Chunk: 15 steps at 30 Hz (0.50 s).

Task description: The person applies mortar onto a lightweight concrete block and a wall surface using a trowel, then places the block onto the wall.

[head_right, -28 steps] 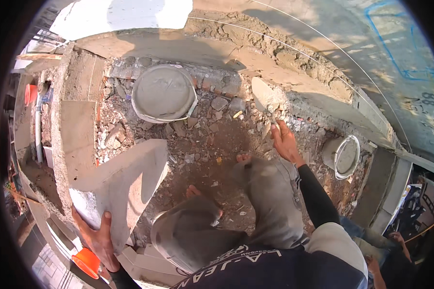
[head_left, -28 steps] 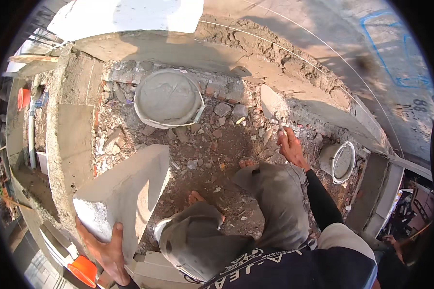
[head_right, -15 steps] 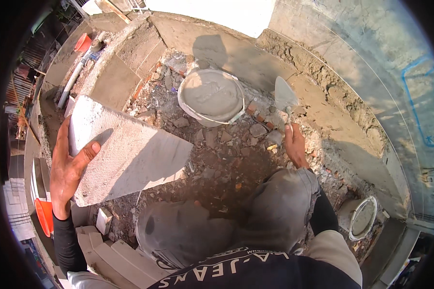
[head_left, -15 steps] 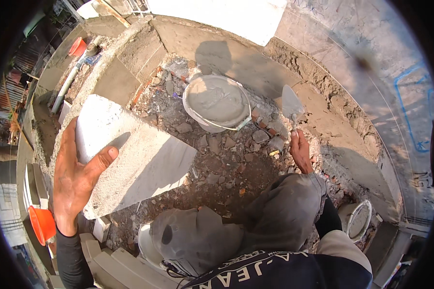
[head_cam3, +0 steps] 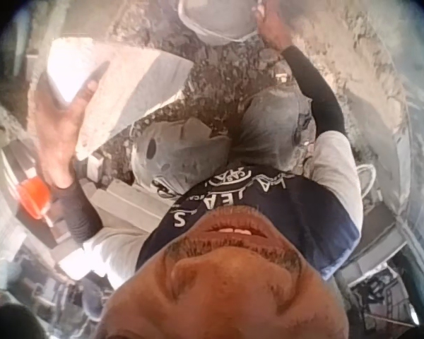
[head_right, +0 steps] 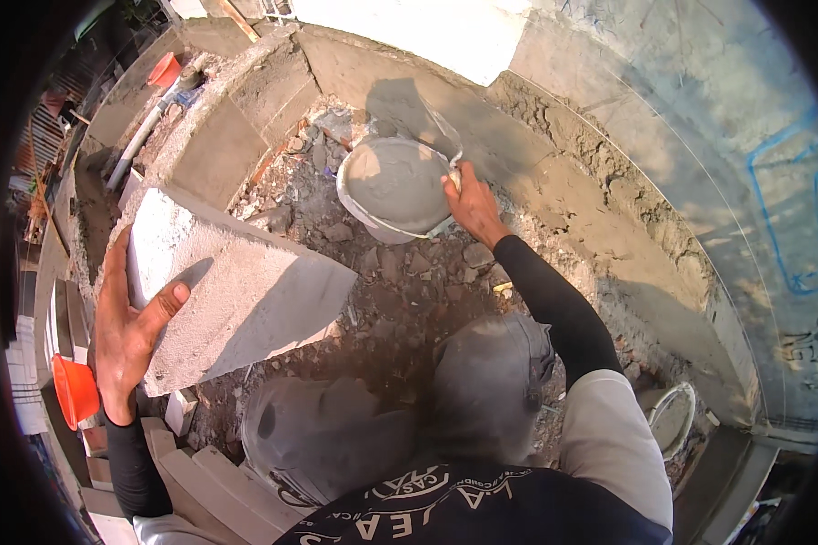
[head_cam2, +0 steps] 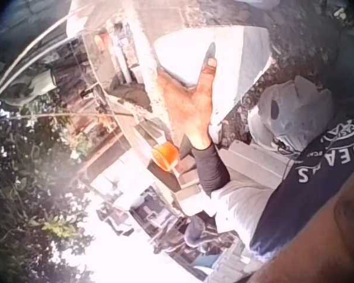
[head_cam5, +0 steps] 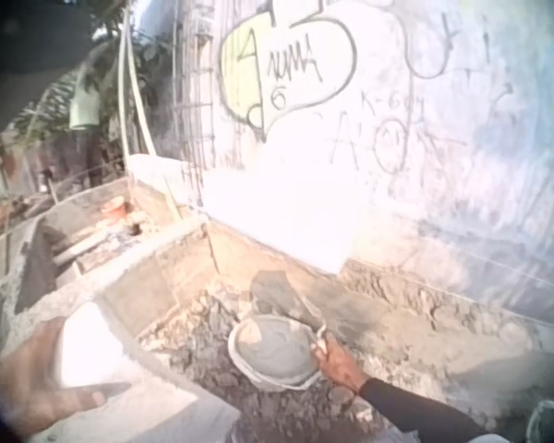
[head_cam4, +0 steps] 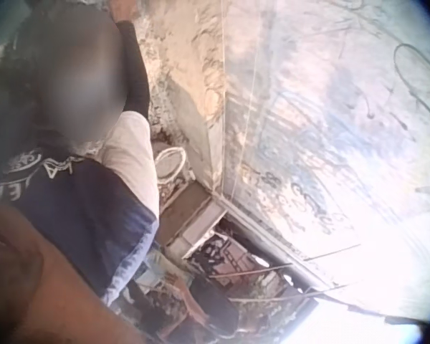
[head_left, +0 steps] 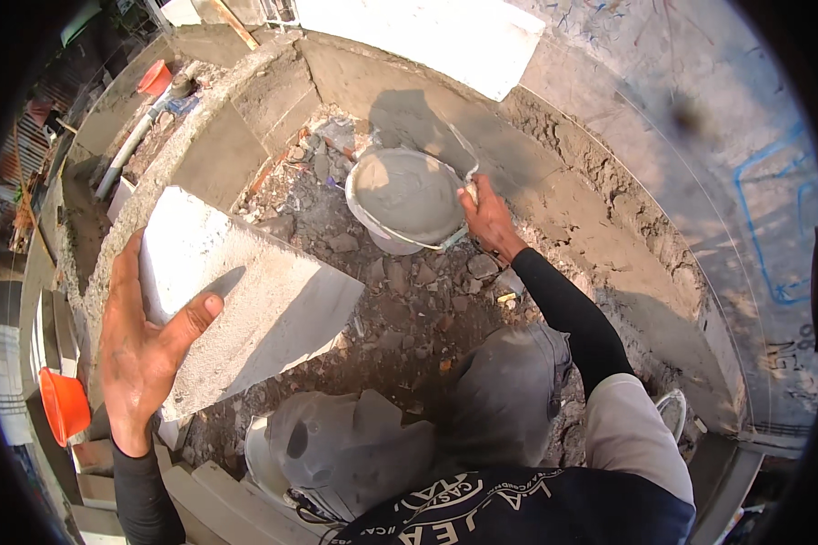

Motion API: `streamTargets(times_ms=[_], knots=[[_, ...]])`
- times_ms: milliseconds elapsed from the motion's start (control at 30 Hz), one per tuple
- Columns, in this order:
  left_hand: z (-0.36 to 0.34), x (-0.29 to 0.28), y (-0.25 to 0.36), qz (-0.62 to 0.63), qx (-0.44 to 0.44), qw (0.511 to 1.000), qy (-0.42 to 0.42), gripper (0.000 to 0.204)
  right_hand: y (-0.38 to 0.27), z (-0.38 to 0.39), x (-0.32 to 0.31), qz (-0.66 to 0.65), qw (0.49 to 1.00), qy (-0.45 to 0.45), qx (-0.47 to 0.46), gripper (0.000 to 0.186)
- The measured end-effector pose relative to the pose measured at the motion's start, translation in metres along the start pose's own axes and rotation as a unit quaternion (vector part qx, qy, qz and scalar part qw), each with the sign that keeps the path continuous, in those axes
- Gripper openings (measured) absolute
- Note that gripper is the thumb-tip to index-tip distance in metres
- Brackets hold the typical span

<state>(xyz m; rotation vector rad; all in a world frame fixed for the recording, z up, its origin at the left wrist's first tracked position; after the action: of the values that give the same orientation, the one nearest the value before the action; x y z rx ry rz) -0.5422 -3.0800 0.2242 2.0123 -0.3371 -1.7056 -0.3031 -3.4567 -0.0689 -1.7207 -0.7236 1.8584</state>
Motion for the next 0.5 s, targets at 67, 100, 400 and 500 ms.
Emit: streamTargets(times_ms=[67,100,400,500], knots=[[0.006,0.004,0.004,0.008,0.001,1.000,0.007,0.116,-0.014,-0.048,0.011,-0.005,0.999,0.037,-0.009,0.043],[0.010,-0.002,0.004,-0.011,0.041,0.998,0.037,0.112,-0.024,-0.068,0.018,-0.010,0.999,0.045,-0.007,0.043],[0.026,-0.015,-0.032,0.074,0.002,0.995,0.072,0.111,-0.007,-0.085,0.008,-0.103,0.989,0.105,-0.005,0.040],[0.037,-0.018,-0.054,0.056,-0.048,0.995,0.065,0.116,-0.008,-0.064,-0.023,0.013,0.982,0.183,-0.043,0.036]])
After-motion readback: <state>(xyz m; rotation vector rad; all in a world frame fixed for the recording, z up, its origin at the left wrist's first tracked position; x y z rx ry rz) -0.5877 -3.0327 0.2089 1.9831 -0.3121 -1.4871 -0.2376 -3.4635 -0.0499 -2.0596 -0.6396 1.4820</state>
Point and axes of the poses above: each hand's wrist, its own z-axis away from the middle knuckle, its own x-axis out of the palm, y = z × x, the point moved 9 cm from there along -z, towards the middle knuckle, and after that the axes turned 8 degrees about x, right-handed, at the moved point
